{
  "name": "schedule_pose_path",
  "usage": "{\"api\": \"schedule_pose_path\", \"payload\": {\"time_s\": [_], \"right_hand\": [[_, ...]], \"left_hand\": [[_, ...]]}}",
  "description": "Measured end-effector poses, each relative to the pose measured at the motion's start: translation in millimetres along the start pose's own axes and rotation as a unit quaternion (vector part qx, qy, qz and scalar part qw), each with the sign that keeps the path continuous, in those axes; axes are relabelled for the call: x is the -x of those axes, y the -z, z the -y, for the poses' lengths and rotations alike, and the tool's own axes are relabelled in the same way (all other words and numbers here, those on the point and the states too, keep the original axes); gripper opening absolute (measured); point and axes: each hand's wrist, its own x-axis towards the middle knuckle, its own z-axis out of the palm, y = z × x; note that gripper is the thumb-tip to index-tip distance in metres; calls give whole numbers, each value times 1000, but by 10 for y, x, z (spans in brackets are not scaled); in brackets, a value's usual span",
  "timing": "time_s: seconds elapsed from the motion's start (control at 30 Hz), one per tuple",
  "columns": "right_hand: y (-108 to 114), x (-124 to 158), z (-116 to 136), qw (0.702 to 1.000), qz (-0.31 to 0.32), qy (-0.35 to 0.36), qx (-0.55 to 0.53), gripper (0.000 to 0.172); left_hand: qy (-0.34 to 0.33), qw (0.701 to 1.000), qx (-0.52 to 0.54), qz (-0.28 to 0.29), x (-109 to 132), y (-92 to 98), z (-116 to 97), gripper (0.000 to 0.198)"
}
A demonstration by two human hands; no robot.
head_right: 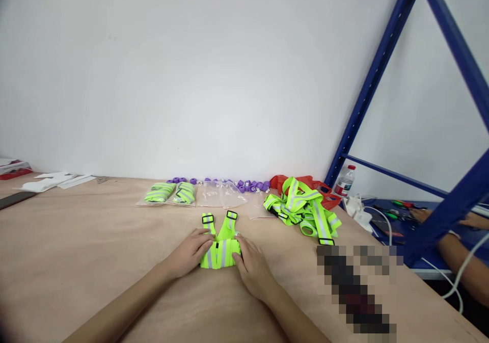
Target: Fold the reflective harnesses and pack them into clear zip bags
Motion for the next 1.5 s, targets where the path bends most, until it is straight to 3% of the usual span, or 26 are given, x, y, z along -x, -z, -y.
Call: {"api": "schedule_pose_path", "payload": {"time_s": [0.33,1.13,1.5], "right_hand": [[6,15,6,1000,17,1,1,55],[77,37,74,999,23,-26,-25,54],[113,46,39,997,61,-13,-40,57]], "left_hand": [[-9,992,-125,-7,-20,-26,-38,46],[-19,997,-60,32,60,-9,-85,46],[-40,998,-33,30,78,-44,-43,44]]}}
